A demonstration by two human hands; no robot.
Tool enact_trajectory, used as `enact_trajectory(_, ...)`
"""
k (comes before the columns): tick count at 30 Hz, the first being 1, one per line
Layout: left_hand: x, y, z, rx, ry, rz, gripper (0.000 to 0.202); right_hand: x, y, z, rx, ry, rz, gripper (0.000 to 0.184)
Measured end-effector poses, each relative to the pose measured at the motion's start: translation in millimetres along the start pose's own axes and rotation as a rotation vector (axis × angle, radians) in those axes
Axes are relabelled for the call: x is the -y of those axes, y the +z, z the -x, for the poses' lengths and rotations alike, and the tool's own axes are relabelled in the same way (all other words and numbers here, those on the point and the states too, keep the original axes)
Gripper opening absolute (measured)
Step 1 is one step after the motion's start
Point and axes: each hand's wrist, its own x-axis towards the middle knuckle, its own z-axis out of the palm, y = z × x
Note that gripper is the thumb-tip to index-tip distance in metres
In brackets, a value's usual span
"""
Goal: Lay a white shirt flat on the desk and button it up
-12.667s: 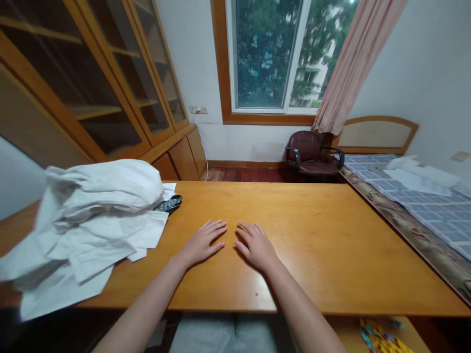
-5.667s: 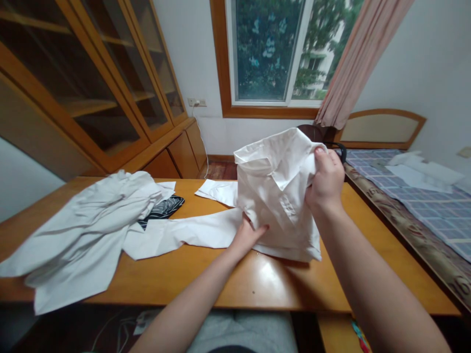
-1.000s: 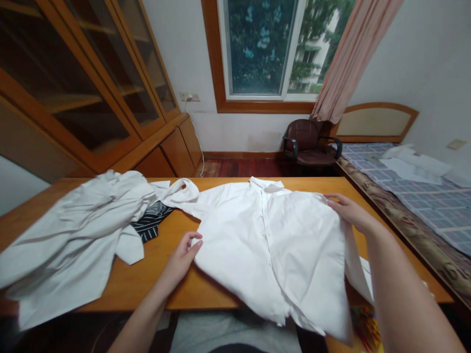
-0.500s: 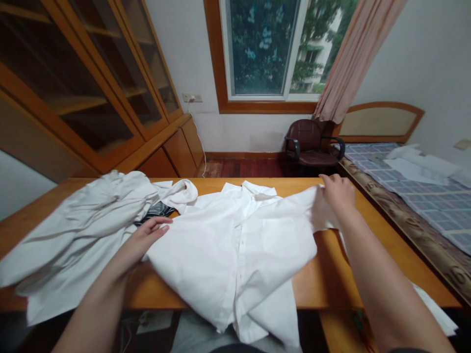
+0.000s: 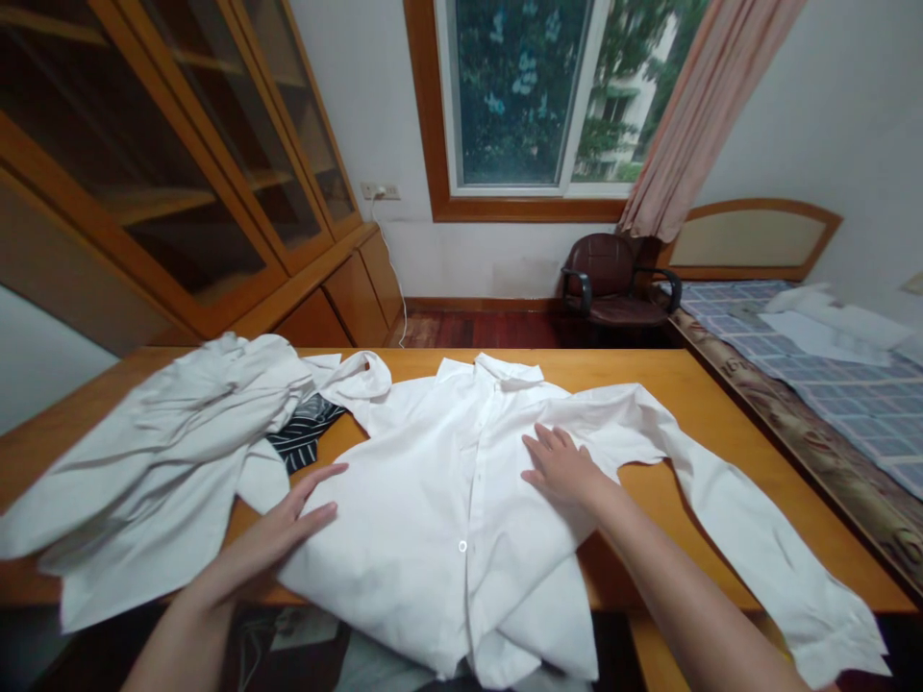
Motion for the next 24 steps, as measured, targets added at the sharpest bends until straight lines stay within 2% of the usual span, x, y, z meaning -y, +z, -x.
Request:
enact_trajectory(2,8.5,-0.3,6.7,0.115,0.011,-0.072,0.072,-3.5,2.8,-8.8,0.008,0.071,0.012,0.065)
enact_trajectory(4,13.7,-0.4,11.6,0.172,0.017,-0.082,0.072,-8.3,1.7,-19.0,0.01,0.085,0.011,0.064)
enact_trajectory(8,10.0,-0.4,15.6,0.225,-0.017,-0.121,0.064,-12.5,1.1,-38.2,-0.047,0.054,-0.003,0.063)
enact_trajectory(10,3.1,-0.2,15.1,0.257,-0.025,-0.17,0.059,-11.4,4.2,-44.9,-0.113,0.022,-0.018,0.061)
enact_trajectory(13,-6.6,-0.1,12.8,0.241,-0.01,-0.21,0.056,-10.0,10.5,-47.2,-0.241,-0.043,-0.065,0.057)
enact_trajectory(17,-8.2,-2.2,12.0,0.245,0.027,-0.205,0.057,-18.7,14.3,-27.4,-0.459,-0.093,-0.154,0.046)
enact_trajectory(20,-1.7,-3.9,13.8,0.244,0.032,-0.202,0.061,-35.9,12.9,3.7,-0.586,0.072,-0.172,0.035)
enact_trajectory(22,2.7,-4.1,14.5,0.253,0.027,-0.207,0.064,-48.1,11.8,26.9,-0.554,0.209,-0.231,0.038)
enact_trajectory(24,5.5,-3.4,13.9,0.272,0.021,-0.209,0.066,-56.0,11.8,48.0,-0.37,0.291,-0.361,0.047)
